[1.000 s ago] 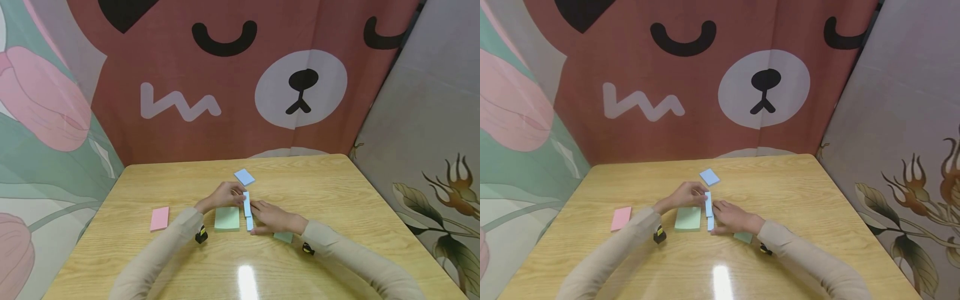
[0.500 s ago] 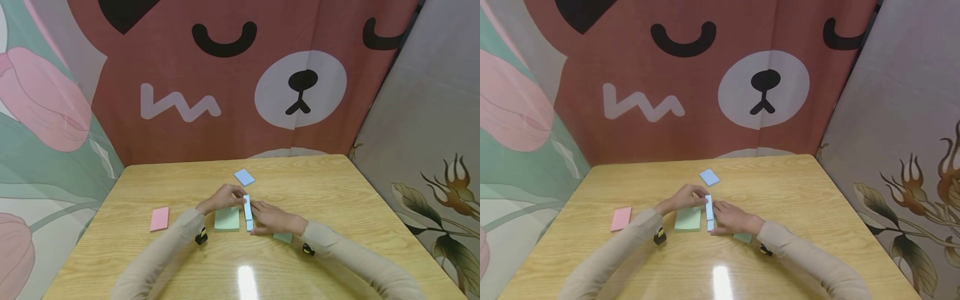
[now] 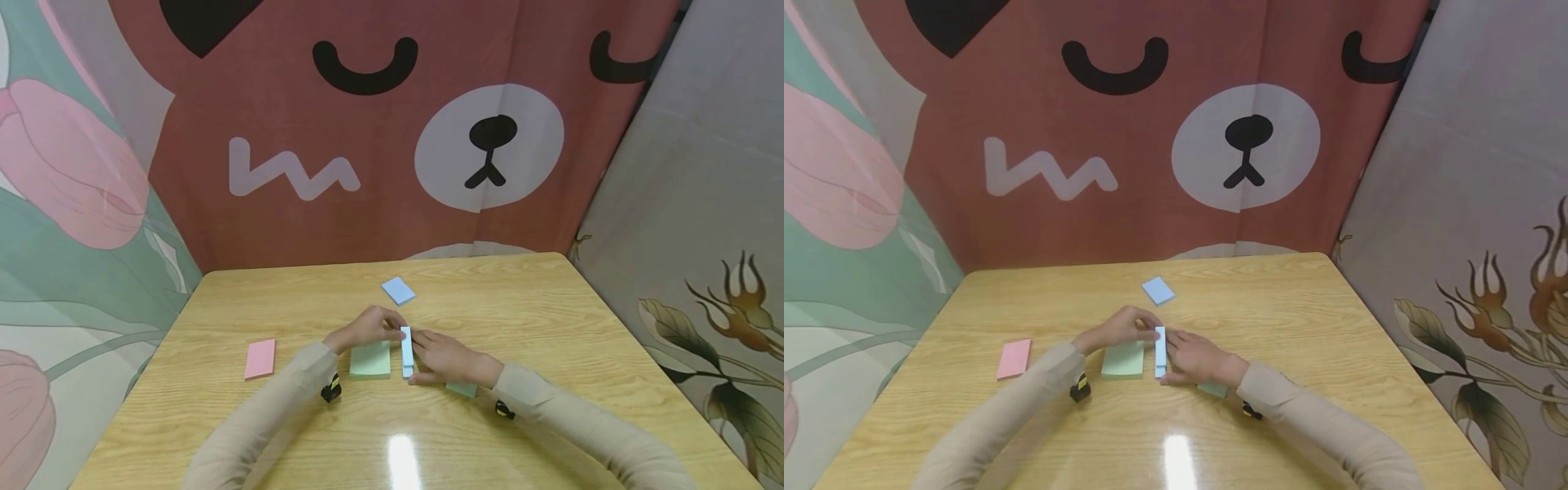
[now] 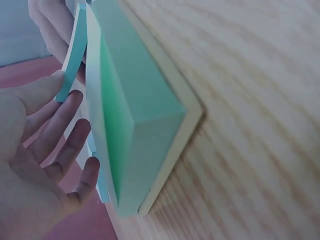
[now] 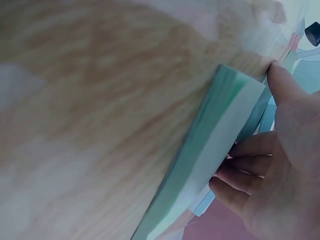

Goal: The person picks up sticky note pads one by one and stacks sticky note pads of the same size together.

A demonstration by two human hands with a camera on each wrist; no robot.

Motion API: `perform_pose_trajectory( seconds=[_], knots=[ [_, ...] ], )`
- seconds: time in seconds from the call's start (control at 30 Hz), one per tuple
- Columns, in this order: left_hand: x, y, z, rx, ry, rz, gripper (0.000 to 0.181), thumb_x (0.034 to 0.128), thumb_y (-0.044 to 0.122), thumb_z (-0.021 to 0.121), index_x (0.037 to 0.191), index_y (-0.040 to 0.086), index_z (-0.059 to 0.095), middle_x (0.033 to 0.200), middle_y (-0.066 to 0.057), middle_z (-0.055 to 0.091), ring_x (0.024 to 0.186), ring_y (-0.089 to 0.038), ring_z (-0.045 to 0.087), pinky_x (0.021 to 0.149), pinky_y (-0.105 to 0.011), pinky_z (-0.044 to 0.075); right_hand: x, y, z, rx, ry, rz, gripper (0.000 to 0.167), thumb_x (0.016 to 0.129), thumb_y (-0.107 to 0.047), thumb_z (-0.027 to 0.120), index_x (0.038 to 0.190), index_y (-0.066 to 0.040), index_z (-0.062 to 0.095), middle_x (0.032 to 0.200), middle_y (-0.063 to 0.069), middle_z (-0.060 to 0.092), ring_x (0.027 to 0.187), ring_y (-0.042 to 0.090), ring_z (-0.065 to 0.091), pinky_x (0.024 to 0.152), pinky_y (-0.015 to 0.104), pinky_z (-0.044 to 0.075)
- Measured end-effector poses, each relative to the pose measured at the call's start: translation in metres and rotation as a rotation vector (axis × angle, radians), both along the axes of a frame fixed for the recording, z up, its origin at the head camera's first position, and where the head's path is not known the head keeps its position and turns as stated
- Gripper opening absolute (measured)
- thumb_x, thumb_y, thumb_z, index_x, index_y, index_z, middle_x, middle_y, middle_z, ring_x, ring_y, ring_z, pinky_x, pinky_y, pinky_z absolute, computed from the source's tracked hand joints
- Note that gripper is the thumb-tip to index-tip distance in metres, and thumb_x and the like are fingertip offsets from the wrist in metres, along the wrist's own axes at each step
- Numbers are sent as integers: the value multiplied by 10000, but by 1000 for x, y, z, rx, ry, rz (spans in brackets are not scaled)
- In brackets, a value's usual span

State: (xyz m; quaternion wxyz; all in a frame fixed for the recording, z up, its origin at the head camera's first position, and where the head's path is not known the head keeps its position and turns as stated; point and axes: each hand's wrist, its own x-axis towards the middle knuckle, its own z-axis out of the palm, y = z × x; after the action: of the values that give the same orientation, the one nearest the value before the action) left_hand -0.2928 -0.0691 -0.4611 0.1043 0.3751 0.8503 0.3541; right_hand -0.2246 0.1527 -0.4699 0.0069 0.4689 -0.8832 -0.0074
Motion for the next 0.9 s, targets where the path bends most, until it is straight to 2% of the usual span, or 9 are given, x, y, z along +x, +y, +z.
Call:
perform_pose_trajectory(
  seconds=[0.13,0.3,0.5,0.9],
  knots=[
    [0,-1,-1,-10,19,-36,207,933,149,709,1085,10,736,994,-29,732,905,-142,663,754,-256,539,1,-1,0,18,48,15,826,998,-536,497,1456,134,346,1529,310,285,1398,408,336,1130,450,312],
    [0,-2,-2,-33,-4,-62,212,931,158,713,1086,16,741,1006,-15,729,886,-100,655,759,-246,536,2,-1,1,36,55,8,810,1001,-541,482,1427,142,395,1491,329,340,1380,407,369,1114,442,341],
    [1,-1,0,-59,-33,-63,196,932,165,714,1086,47,747,1014,-18,724,873,-114,653,745,-246,535,2,-1,-1,33,27,-14,821,1001,-548,472,1442,138,372,1492,340,330,1390,411,349,1106,448,352],
    [5,-1,4,-104,-14,-88,206,937,170,708,1095,43,744,1022,-29,711,855,-129,641,728,-249,528,2,1,-1,60,17,-30,835,1011,-573,418,1473,117,328,1522,326,286,1409,401,319,1112,444,344]
  ],
)
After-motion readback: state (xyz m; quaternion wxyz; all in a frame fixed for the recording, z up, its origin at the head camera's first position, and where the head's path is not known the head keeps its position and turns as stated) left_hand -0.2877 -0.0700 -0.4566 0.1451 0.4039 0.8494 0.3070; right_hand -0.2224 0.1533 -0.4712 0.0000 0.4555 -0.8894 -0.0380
